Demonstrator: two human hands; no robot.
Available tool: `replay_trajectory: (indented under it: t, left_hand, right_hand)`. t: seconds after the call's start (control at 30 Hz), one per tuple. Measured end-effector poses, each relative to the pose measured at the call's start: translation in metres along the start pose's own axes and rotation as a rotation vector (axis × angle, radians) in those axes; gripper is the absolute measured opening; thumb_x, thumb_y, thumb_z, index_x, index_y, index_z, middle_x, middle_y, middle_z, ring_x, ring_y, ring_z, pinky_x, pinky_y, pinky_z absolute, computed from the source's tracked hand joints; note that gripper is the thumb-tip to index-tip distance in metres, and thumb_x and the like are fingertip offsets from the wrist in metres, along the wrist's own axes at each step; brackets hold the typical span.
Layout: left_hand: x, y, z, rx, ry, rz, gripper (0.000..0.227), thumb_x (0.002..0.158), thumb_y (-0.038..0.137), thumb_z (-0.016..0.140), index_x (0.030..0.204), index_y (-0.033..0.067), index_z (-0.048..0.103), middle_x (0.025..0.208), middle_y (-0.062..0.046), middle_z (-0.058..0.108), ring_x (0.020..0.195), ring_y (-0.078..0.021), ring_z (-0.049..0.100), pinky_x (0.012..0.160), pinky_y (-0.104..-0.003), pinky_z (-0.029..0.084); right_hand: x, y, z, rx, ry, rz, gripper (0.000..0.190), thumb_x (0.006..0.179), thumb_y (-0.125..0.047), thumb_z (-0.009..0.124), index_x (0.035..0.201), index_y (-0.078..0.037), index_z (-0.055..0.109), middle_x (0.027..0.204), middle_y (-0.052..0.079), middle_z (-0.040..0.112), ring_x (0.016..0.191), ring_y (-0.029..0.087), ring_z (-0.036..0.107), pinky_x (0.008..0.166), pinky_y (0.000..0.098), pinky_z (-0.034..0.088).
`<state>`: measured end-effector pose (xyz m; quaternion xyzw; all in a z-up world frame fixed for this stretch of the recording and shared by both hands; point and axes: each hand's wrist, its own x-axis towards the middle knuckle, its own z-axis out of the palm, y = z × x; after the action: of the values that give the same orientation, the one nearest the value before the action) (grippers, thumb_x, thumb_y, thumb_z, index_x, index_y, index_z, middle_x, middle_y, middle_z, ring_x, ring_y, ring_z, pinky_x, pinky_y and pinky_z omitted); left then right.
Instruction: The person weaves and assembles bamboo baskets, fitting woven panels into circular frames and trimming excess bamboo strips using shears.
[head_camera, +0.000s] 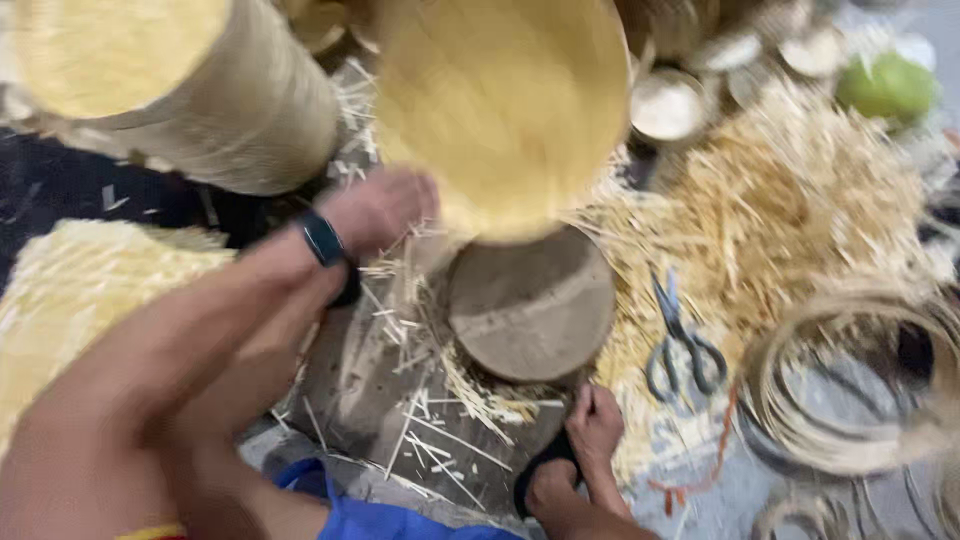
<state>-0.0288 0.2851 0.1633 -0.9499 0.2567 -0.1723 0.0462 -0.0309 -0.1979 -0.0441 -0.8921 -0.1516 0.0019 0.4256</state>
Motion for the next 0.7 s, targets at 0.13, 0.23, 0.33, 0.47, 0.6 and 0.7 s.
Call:
replay_trajectory:
  t: [0.13,0.23,0.33,0.47,0.6,0.7]
  left_hand:
    - [-0.060,-0.100,-0.099,0.207,0.093,-0.619,0.023,0.094,-0.001,0.065,0.114,0.0074,0.073,0.102,-0.014,0.072,0.098,-0.0356,0.070,0.083,-0.044,0.056]
    - [-0.126,-0.133,-0.129,0.183,0.078,-0.847,0.022,0.094,0.000,0.065,0.114,0.0078,0.071,0.104,-0.016,0.073,0.097,-0.0321,0.071,0.088,-0.041,0.057]
    - [-0.166,-0.141,-0.118,0.183,-0.062,-1.038,0.017,0.091,0.003,0.070,0.107,0.0086,0.072,0.096,-0.016,0.073,0.086,-0.0344,0.069,0.079,-0.043,0.055]
    - [-0.192,-0.141,-0.100,0.183,-0.077,-1.018,0.026,0.087,-0.001,0.068,0.109,0.0090,0.077,0.099,-0.016,0.074,0.089,-0.0337,0.071,0.084,-0.042,0.057]
    - [-0.195,-0.145,-0.089,0.119,-0.017,-1.095,0.035,0.089,0.004,0.067,0.121,0.0130,0.079,0.103,-0.019,0.074,0.088,-0.0328,0.072,0.086,-0.040,0.058]
    - [-0.192,-0.146,-0.094,0.038,-0.100,-1.178,0.028,0.097,0.009,0.068,0.123,0.0136,0.078,0.098,-0.021,0.073,0.084,-0.0343,0.072,0.085,-0.042,0.057]
  right_hand:
    - [-0.005,0.011,0.001,-0.078,-0.074,0.079,0.023,0.099,-0.019,0.062,0.084,-0.002,0.065,0.078,0.017,0.061,0.070,0.034,0.061,0.067,0.0432,0.050]
    - [-0.008,0.016,0.004,-0.126,-0.081,0.083,0.021,0.100,-0.020,0.063,0.087,-0.003,0.067,0.079,0.016,0.062,0.073,0.034,0.062,0.069,0.0429,0.050]
    - [-0.006,0.018,0.006,-0.091,-0.061,0.041,0.017,0.098,-0.019,0.061,0.092,-0.005,0.069,0.082,0.015,0.065,0.074,0.034,0.064,0.070,0.0418,0.052]
    - [-0.008,0.016,0.006,-0.104,-0.052,0.036,0.016,0.098,-0.019,0.062,0.095,-0.006,0.070,0.085,0.015,0.068,0.077,0.033,0.067,0.072,0.0412,0.053]
    - [-0.007,0.014,0.006,-0.135,-0.056,0.041,0.015,0.099,-0.019,0.062,0.096,-0.006,0.070,0.086,0.015,0.067,0.078,0.034,0.066,0.072,0.0420,0.052]
    - [-0.007,0.012,0.007,-0.102,-0.033,0.025,0.016,0.099,-0.019,0.061,0.095,-0.006,0.069,0.085,0.016,0.066,0.077,0.034,0.065,0.072,0.0415,0.052]
